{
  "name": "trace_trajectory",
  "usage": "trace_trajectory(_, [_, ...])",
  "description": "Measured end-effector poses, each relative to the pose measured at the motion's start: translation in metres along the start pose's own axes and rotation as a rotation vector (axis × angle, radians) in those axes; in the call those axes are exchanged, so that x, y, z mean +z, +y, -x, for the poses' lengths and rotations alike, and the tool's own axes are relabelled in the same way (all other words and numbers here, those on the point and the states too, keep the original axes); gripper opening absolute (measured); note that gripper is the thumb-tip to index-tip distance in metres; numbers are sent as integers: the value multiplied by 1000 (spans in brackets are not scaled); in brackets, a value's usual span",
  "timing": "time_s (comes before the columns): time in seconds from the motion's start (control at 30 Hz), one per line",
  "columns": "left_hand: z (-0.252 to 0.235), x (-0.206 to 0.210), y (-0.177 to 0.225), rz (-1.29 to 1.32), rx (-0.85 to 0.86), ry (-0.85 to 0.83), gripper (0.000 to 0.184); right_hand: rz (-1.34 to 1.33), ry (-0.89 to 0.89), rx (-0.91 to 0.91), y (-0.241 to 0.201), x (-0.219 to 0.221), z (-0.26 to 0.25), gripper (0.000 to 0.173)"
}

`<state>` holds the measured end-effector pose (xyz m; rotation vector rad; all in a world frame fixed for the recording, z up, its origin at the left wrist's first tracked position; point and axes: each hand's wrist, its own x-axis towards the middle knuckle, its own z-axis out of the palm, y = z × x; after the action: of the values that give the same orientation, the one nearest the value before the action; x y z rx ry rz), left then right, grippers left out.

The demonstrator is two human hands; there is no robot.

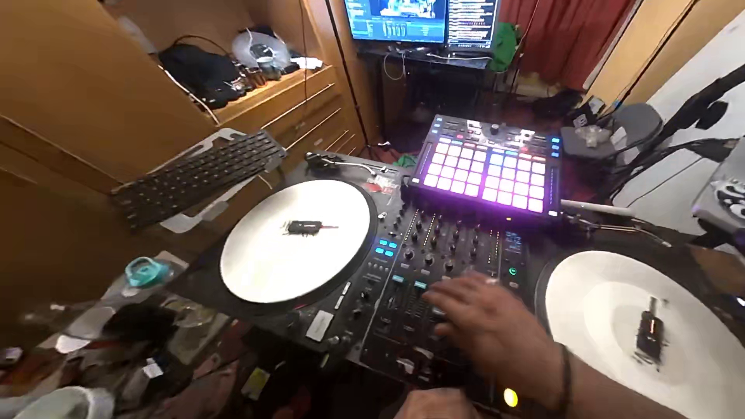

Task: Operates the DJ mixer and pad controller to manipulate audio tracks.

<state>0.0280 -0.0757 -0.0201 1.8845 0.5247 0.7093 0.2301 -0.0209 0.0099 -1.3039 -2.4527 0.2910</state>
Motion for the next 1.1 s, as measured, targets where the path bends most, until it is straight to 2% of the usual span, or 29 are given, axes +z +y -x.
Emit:
trace_trajectory(0.13, [-18, -58, -2, -393, -98, 274, 20, 124, 173, 511, 36, -25, 80, 51])
trace_trajectory(0.23, [-62, -116, -23, -754, -88, 396, 22, 78, 234, 700, 28, -38, 129, 56])
trace_trajectory(0.3, [-106, -144, -34, -870, -172, 315, 18, 120, 254, 700, 18, -13, 132, 56])
trace_trajectory(0.33, [-129, -151, -44, -908, -233, 239, 20, 138, 254, 635, 8, 1, 129, 56])
trace_trajectory(0.4, [-173, -159, -74, -996, -274, 130, 24, 109, 408, 442, -17, 7, 116, 46])
trace_trajectory(0.47, [-203, -163, -88, -1033, -358, 59, 27, 56, 566, 378, -36, 0, 117, 40])
trace_trajectory(0.57, [-220, -154, -90, -1055, -458, 57, 32, 55, 599, 540, -31, -2, 137, 46])
trace_trajectory(0.67, [-225, -152, -91, -1042, -546, 62, 28, 118, 425, 696, -1, 20, 143, 55])
trace_trajectory(0.8, [-229, -157, -97, -1050, -516, 62, 24, 202, 536, 605, -6, -14, 143, 42])
trace_trajectory(0.9, [-226, -154, -95, -1097, -498, 28, 22, 227, 438, 576, 8, -6, 136, 47])
trace_trajectory(0.93, [-223, -152, -96, -1104, -470, 17, 21, 213, 420, 502, 4, 5, 128, 50])
trace_trajectory(0.97, [-222, -150, -96, -1112, -451, 19, 20, 154, 442, 390, -10, 11, 113, 46])
trace_trajectory(1.03, [-224, -152, -95, -1127, -450, 25, 20, -66, 550, 80, -57, 13, 80, 28])
trace_trajectory(1.07, [-221, -150, -96, -1146, -455, 11, 20, -176, 539, -39, -83, 13, 67, 24])
trace_trajectory(1.1, [-220, -149, -96, -1161, -456, -5, 20, -247, 476, -83, -99, 15, 50, 25])
